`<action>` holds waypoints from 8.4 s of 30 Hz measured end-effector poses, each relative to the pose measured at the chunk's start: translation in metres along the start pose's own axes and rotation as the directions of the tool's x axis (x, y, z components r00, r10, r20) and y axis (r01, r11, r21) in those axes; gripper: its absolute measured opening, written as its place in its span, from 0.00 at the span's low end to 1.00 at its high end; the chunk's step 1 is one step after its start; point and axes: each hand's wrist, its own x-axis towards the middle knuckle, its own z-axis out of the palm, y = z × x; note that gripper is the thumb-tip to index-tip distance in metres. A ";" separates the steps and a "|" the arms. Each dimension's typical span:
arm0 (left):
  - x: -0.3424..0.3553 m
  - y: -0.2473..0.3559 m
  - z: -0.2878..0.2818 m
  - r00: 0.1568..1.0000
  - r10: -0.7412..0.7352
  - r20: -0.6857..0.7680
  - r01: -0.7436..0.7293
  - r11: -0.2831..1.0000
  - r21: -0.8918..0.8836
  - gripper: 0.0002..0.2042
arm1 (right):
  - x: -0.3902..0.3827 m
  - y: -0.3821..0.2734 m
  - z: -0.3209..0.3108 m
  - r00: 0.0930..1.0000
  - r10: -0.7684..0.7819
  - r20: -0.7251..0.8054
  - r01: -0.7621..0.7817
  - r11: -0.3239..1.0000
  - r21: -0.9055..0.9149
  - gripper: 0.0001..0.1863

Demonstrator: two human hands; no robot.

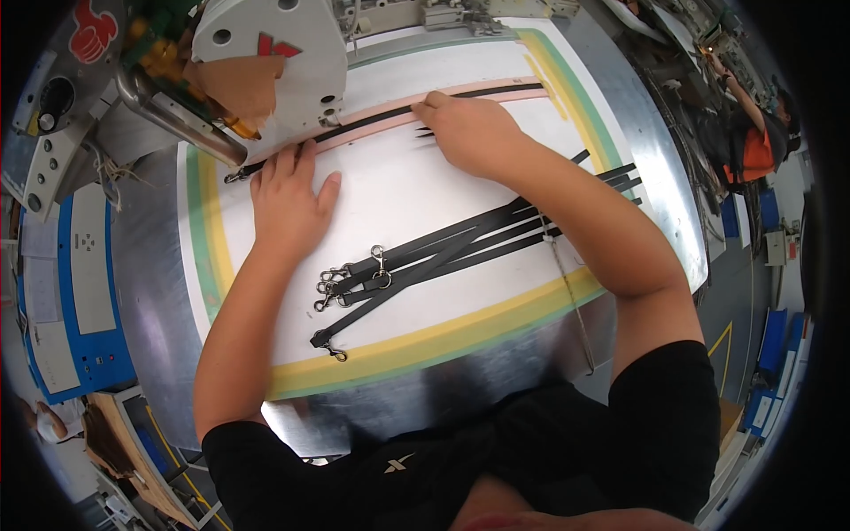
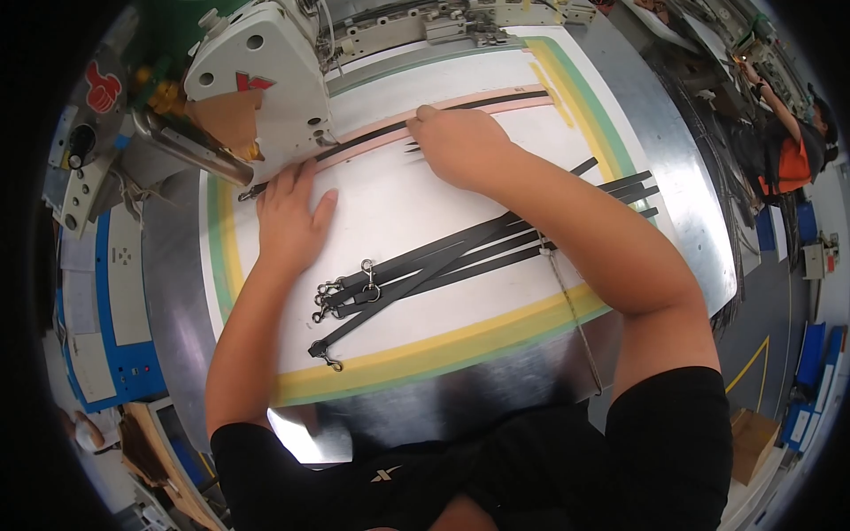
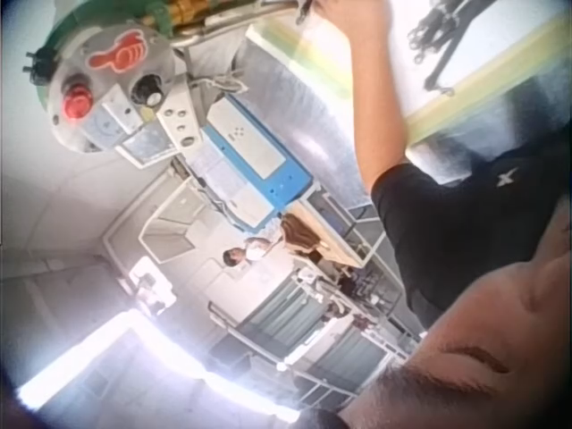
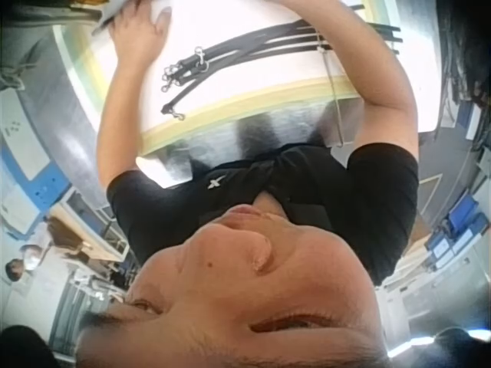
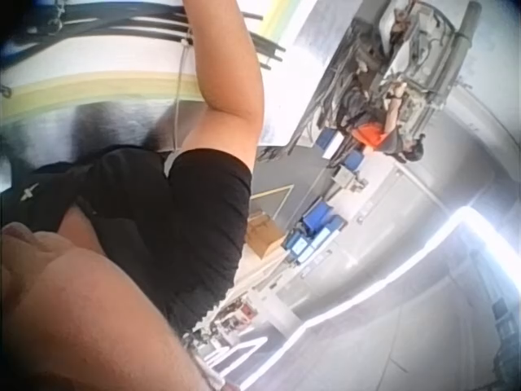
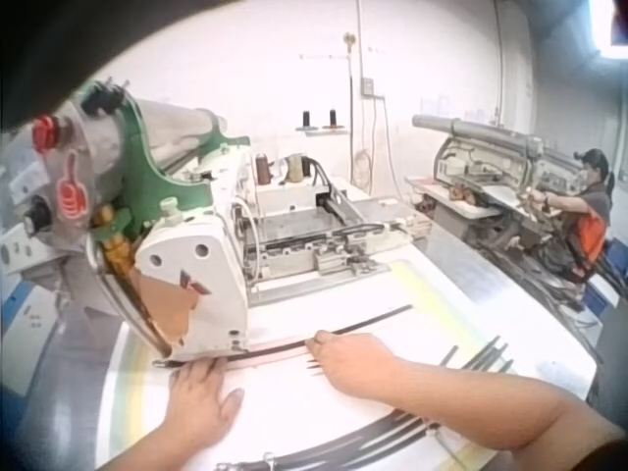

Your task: Sewing zippers onto leather or fabric strips using an industrial sewing machine.

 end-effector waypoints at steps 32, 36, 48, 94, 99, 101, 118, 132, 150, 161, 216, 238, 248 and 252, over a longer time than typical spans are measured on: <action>0.045 0.072 0.002 0.985 0.025 0.169 -0.016 0.999 -0.052 0.34 | -0.025 0.068 -0.007 1.000 -0.004 -0.012 0.005 0.996 0.094 0.21; 0.042 0.069 0.005 0.988 0.020 0.151 -0.014 0.999 -0.040 0.34 | -0.042 0.102 -0.009 0.998 0.056 -0.010 -0.055 0.997 0.044 0.20; 0.053 0.092 0.009 0.974 0.014 0.227 -0.003 0.999 -0.047 0.34 | -0.050 0.127 -0.001 0.996 0.092 0.013 -0.092 0.996 0.021 0.23; 0.093 0.201 0.055 0.986 0.070 0.149 -0.067 0.997 -0.022 0.34 | -0.053 0.143 0.026 0.987 -0.140 -0.081 0.155 0.959 0.238 0.22; 0.096 0.207 0.054 0.986 0.070 0.152 -0.062 0.996 -0.061 0.34 | -0.054 0.141 0.024 0.986 -0.147 -0.075 0.162 0.954 0.254 0.23; 0.096 0.205 0.053 0.988 0.063 0.144 -0.057 0.997 -0.048 0.34 | -0.051 0.140 0.026 0.985 -0.150 -0.088 0.168 0.955 0.244 0.23; -0.014 -0.047 -0.030 0.976 -0.021 0.217 -0.019 0.983 0.180 0.30 | -0.043 0.124 0.006 0.996 -0.010 0.092 0.002 0.996 0.086 0.27; -0.018 -0.064 -0.025 0.980 0.021 0.196 -0.041 0.995 0.096 0.32 | -0.034 0.108 0.006 0.989 0.139 -0.057 -0.109 0.925 0.364 0.17; -0.019 -0.062 -0.026 0.985 0.001 0.171 -0.012 0.998 0.067 0.31 | -0.013 0.089 0.021 0.981 0.150 -0.124 -0.105 0.944 0.313 0.12; -0.023 -0.063 -0.023 0.994 -0.040 0.098 0.031 0.995 0.093 0.30 | -0.026 0.108 0.012 0.910 0.281 -0.305 -0.122 0.885 0.449 0.13; 0.028 0.038 0.015 0.996 0.065 0.061 -0.061 0.996 -0.069 0.34 | 0.027 -0.011 0.014 0.996 -0.010 -0.091 0.027 0.981 0.193 0.11; 0.034 0.026 0.015 0.995 0.087 0.044 -0.087 0.996 -0.011 0.28 | 0.030 -0.020 0.028 0.982 -0.139 -0.128 0.166 0.959 0.231 0.16; 0.035 0.029 0.017 0.994 0.071 0.078 -0.071 0.997 -0.006 0.28 | 0.032 -0.020 0.024 0.981 -0.161 -0.109 0.176 0.974 0.145 0.18; 0.035 0.028 0.018 0.994 0.064 0.090 -0.064 0.998 -0.010 0.28 | 0.033 -0.020 0.022 0.983 -0.153 -0.105 0.169 0.972 0.166 0.18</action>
